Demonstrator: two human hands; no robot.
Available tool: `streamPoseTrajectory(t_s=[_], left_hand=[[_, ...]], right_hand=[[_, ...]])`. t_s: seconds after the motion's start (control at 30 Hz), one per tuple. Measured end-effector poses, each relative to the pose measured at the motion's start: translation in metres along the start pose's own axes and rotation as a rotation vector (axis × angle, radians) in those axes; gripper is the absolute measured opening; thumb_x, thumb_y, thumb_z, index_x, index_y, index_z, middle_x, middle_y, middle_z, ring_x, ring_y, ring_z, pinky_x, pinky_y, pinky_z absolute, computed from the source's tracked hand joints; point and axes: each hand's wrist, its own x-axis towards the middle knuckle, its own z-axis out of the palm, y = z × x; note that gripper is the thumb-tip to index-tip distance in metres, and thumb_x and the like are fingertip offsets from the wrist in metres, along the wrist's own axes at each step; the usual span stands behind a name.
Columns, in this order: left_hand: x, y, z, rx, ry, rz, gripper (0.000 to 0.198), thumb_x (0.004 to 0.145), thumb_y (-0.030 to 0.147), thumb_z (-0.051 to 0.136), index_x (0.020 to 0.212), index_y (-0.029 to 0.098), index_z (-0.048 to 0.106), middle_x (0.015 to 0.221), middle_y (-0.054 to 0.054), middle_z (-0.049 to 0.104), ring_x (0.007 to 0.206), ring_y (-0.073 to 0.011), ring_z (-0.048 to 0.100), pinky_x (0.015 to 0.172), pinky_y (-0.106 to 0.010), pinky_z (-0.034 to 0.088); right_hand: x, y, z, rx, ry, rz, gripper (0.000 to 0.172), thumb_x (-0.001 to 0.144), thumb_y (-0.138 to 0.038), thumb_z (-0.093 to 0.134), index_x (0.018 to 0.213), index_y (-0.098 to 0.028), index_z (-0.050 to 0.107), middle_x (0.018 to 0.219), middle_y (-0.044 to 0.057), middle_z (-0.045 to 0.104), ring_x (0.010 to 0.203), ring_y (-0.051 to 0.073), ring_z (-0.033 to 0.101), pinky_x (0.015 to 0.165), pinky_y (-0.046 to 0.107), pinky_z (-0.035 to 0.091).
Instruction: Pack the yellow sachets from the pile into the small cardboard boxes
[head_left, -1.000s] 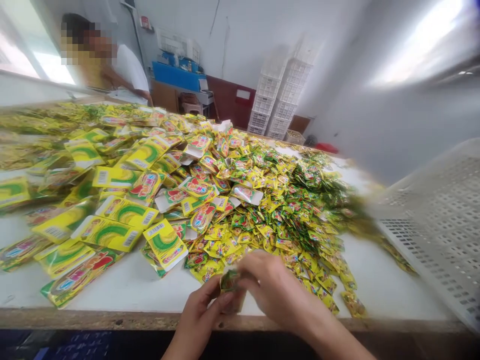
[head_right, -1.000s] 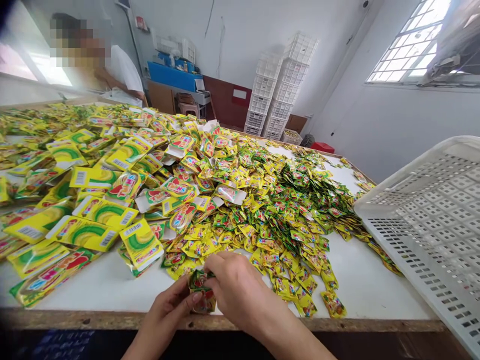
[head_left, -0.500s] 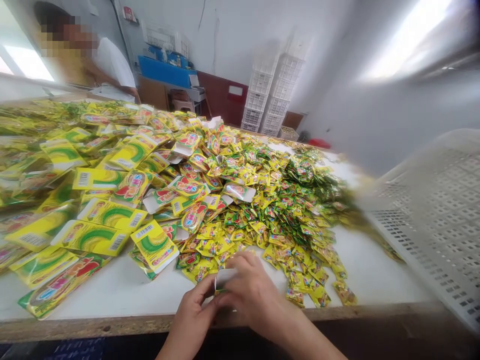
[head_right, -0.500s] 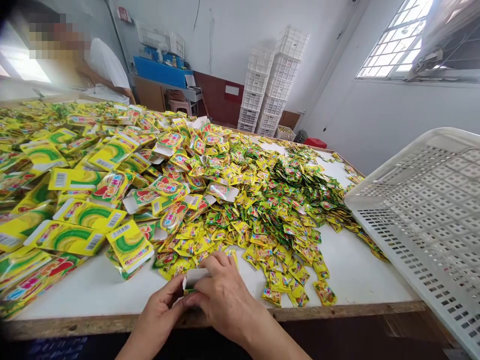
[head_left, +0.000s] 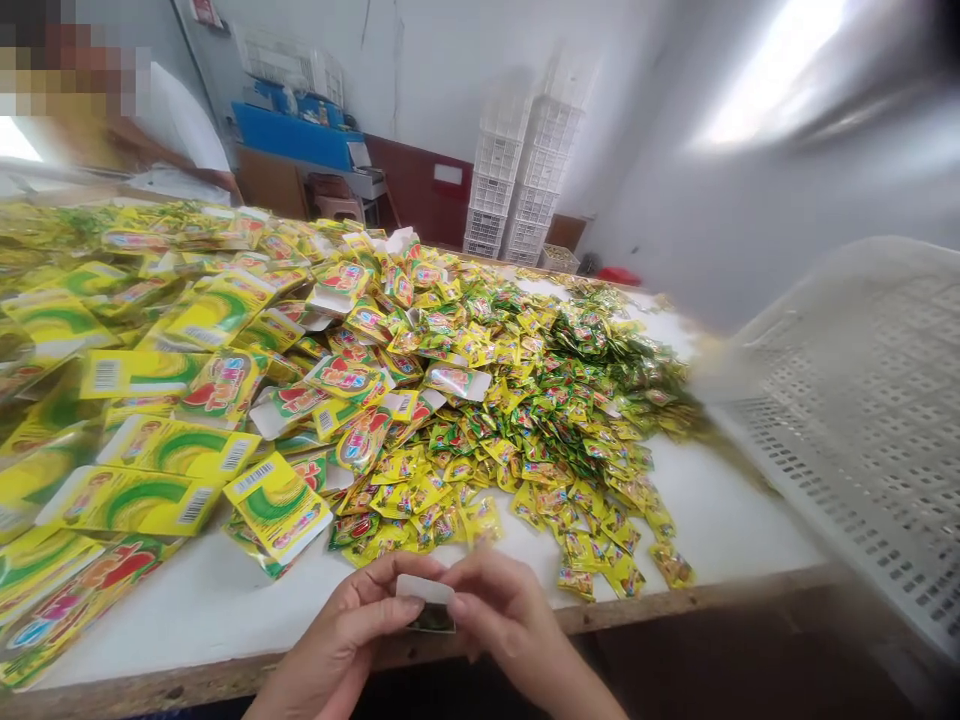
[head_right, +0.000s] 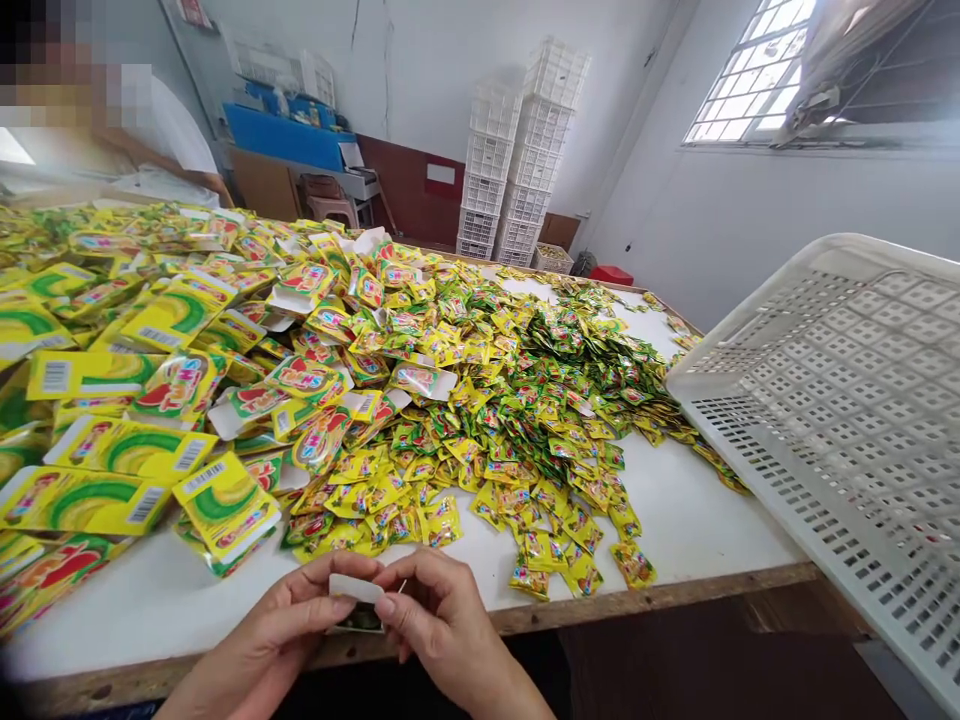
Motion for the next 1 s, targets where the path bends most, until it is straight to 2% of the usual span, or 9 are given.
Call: streamPoseTrajectory(t_s=[0.17,0.3,0.43,0.53,0.63,0.7,0.83,0.9,1.0], left_hand=[[-0.003,-0.002,0.001,-0.037,-0.024,0.005,0.023,0.091,0.028,0.055,0.109,0.021,0.067,0.102,-0.007,0.073,0.096,-0.0229,0.064,0.09,-0.035,0.045],[-0.001,-0.006,-0.003,-0.038,-0.001,0.018,0.026,0.086,0.022,0.061,0.112,0.02,0.067,0.106,-0.007,0.071,0.101,-0.0238,0.062,0.091,-0.034,0.044],[0.01,-0.007,0.0,-0.053,0.111,0.066,0.028,0.079,0.019,0.069,0.107,0.021,0.068,0.104,-0.005,0.071,0.098,-0.0225,0.063,0.092,-0.035,0.044],[0.015,-0.006,0.007,0.038,0.177,0.138,0.022,0.08,0.022,0.07,0.101,0.02,0.069,0.103,-0.004,0.071,0.101,-0.0202,0.061,0.095,-0.032,0.042],[0.016,-0.008,0.008,0.153,0.198,0.196,0.02,0.082,0.027,0.069,0.101,0.02,0.07,0.104,-0.004,0.072,0.102,-0.0204,0.061,0.096,-0.031,0.044],[0.018,-0.011,0.002,0.239,0.285,0.254,0.024,0.08,0.032,0.072,0.102,0.022,0.071,0.103,-0.003,0.073,0.102,-0.0204,0.063,0.094,-0.03,0.046],[0.026,-0.021,-0.015,0.452,0.42,0.422,0.027,0.078,0.038,0.073,0.102,0.026,0.075,0.106,-0.004,0.075,0.104,-0.0234,0.065,0.097,-0.032,0.048],[0.03,-0.023,-0.02,0.543,0.44,0.48,0.024,0.079,0.039,0.071,0.098,0.026,0.078,0.108,-0.004,0.075,0.106,-0.0249,0.065,0.1,-0.034,0.047],[0.033,-0.02,-0.017,0.562,0.423,0.473,0.026,0.08,0.038,0.069,0.103,0.027,0.077,0.109,-0.004,0.075,0.105,-0.0254,0.066,0.097,-0.034,0.05]], right_hand=[[0.006,0.004,-0.006,0.047,0.018,-0.02,0.026,0.079,-0.043,0.074,0.086,-0.018,0.071,0.063,-0.001,0.059,0.048,0.01,0.053,0.047,0.02,0.046],[0.012,0.004,-0.011,0.058,0.012,-0.042,0.025,0.08,-0.042,0.073,0.082,-0.018,0.07,0.063,-0.002,0.057,0.046,0.009,0.053,0.045,0.02,0.046],[0.015,-0.007,-0.016,-0.271,0.05,-0.211,0.018,0.086,-0.037,0.066,0.089,-0.02,0.072,0.075,0.0,0.058,0.058,0.011,0.056,0.054,0.022,0.048],[0.022,-0.014,-0.02,-0.511,0.095,-0.278,0.018,0.084,-0.028,0.067,0.1,-0.023,0.073,0.072,-0.001,0.058,0.065,0.012,0.055,0.061,0.022,0.049],[0.034,-0.013,-0.019,-0.399,0.063,-0.132,0.023,0.082,-0.029,0.067,0.104,-0.023,0.072,0.063,-0.004,0.051,0.049,0.009,0.048,0.042,0.018,0.044],[0.041,-0.013,-0.017,-0.343,0.059,-0.131,0.022,0.082,-0.031,0.068,0.101,-0.024,0.075,0.066,-0.003,0.054,0.045,0.007,0.046,0.037,0.018,0.041],[0.047,-0.015,-0.012,-0.312,0.083,-0.254,0.019,0.085,-0.037,0.066,0.086,-0.024,0.08,0.072,0.004,0.066,0.062,0.013,0.058,0.044,0.018,0.046],[0.046,-0.014,-0.011,-0.251,0.101,-0.213,0.019,0.082,-0.039,0.07,0.08,-0.022,0.08,0.069,0.004,0.068,0.064,0.015,0.06,0.046,0.019,0.049],[0.045,-0.007,-0.011,-0.157,0.155,-0.124,0.022,0.071,-0.039,0.08,0.081,-0.02,0.079,0.068,0.002,0.068,0.054,0.012,0.059,0.047,0.021,0.051]])
